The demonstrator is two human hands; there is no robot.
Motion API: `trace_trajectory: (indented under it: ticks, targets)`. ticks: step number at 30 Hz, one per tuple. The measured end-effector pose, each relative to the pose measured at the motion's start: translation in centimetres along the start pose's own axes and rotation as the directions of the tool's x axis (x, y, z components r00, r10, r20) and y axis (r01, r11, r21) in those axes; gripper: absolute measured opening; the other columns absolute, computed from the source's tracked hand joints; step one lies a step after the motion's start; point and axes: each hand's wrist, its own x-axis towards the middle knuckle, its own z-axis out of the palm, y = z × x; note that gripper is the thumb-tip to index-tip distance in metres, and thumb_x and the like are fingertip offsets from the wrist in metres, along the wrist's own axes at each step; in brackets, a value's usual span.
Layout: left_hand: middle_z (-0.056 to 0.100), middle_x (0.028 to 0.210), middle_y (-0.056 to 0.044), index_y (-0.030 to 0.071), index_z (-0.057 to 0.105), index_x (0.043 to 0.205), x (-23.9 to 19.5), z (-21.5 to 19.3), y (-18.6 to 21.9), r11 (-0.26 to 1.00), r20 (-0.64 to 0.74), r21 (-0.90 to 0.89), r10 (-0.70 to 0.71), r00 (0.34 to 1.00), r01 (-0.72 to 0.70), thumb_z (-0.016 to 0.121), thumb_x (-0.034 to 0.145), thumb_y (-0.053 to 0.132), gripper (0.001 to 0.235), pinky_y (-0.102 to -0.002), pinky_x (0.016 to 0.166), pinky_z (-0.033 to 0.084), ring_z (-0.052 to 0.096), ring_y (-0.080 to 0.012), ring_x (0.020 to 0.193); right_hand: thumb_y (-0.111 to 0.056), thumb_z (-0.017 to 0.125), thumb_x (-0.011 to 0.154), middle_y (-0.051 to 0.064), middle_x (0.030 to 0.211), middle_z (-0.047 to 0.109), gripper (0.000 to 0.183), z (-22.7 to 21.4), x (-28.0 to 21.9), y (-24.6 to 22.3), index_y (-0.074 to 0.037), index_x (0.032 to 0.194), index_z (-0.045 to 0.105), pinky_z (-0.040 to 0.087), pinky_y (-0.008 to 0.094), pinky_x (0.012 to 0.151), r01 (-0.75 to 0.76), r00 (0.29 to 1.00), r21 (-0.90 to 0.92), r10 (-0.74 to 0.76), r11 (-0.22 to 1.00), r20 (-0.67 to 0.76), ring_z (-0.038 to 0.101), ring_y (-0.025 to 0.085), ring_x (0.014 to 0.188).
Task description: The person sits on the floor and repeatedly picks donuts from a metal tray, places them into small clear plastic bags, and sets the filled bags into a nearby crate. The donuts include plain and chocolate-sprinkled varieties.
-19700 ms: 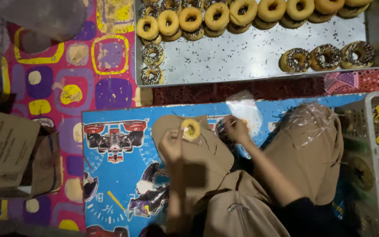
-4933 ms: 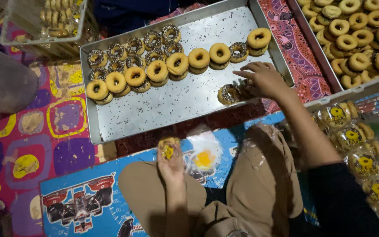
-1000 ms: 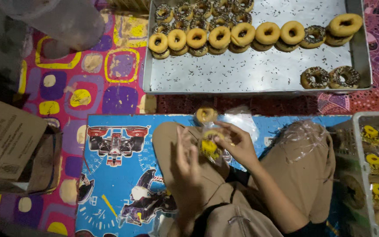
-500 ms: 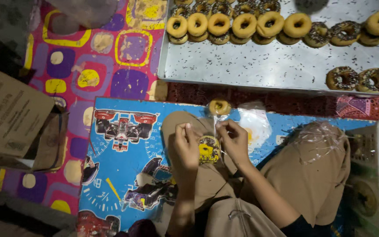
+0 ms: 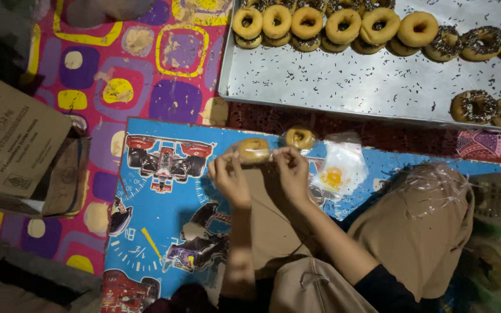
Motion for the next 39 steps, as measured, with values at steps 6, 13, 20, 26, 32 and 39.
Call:
trace_trajectory:
  ticks: [6,13,20,26,32,39]
  targets:
    - [0.063,0.082,-0.014,0.002,0.066,0.088,-6.9,-3.9,-3.8,0.976,0.156,0.215,-0.048,0.987,0.013,0.064,0.099,0.023,0.023,-0.043,0.071,0.048,0.059,-0.0297,0.078,-0.015,0.074,0.1,0.001,0.077,0.056,0.015,-1.7,-7.5,4.4,-0.003,0.102,0.067,0.04,0.024,0.058,-0.075,0.997,-0.229,0.08,0.971,0.015,0.047,0.006,0.067]
    - [0.07,0.074,-0.007,0.002,0.066,0.09,-5.8,-3.9,-7.7,0.897,0.364,-0.013,-0.408,0.838,0.442,0.071,0.095,0.02,0.019,-0.03,0.06,0.05,0.064,-0.0132,0.066,-0.032,0.08,0.066,0.017,0.116,0.068,0.058,-3.7,-4.5,-5.7,-0.007,0.115,0.063,0.05,0.041,0.092,0.785,0.599,-0.567,-0.542,0.251,0.589,0.064,0.035,0.109]
    - [0.071,0.101,-0.017,-0.001,0.069,0.11,-2.3,-4.7,-7.9,0.89,0.427,-0.349,-0.127,0.895,0.293,0.072,0.096,0.013,0.02,-0.033,0.085,0.056,0.068,-0.0198,0.093,-0.007,0.082,0.082,0.013,0.12,0.074,0.052,-5.8,-1.9,-5.7,-0.014,0.129,0.062,0.054,0.042,0.096,0.228,0.923,-0.392,-0.07,0.892,0.377,0.069,0.03,0.109]
    - [0.056,0.139,-0.025,0.007,0.064,0.133,5.0,-0.6,-5.9,0.762,0.498,0.45,0.219,0.839,-0.466,0.076,0.08,0.009,0.055,-0.058,0.111,0.035,0.046,-0.047,0.133,-0.009,0.078,0.083,0.003,0.105,0.078,0.046,-11.6,0.5,-4.4,-0.008,0.126,0.061,0.057,0.027,0.083,-0.438,0.89,0.004,0.433,0.899,0.143,0.073,0.009,0.093]
    - [0.059,0.134,-0.018,0.006,0.051,0.147,3.2,14.6,-0.9,0.549,0.862,-0.161,0.483,0.154,-0.82,0.073,0.064,0.008,0.086,-0.054,0.097,0.041,0.053,-0.0377,0.121,-0.016,0.077,0.091,0.005,0.105,0.077,0.036,-14.5,-1.8,-6.5,-0.004,0.123,0.066,0.048,0.024,0.072,-0.418,0.905,-0.025,0.419,0.908,0.076,0.066,0.008,0.089]
    - [0.062,0.125,-0.017,0.008,0.057,0.135,4.9,15.3,0.4,0.687,0.899,-0.277,0.432,0.071,-0.672,0.078,0.069,0.013,0.069,-0.051,0.095,0.044,0.057,-0.0375,0.118,-0.019,0.078,0.09,0.005,0.112,0.074,0.04,-18.9,-4.4,-7.5,-0.005,0.126,0.065,0.047,0.032,0.076,-0.227,0.974,-0.191,0.228,0.955,-0.017,0.066,0.011,0.098]
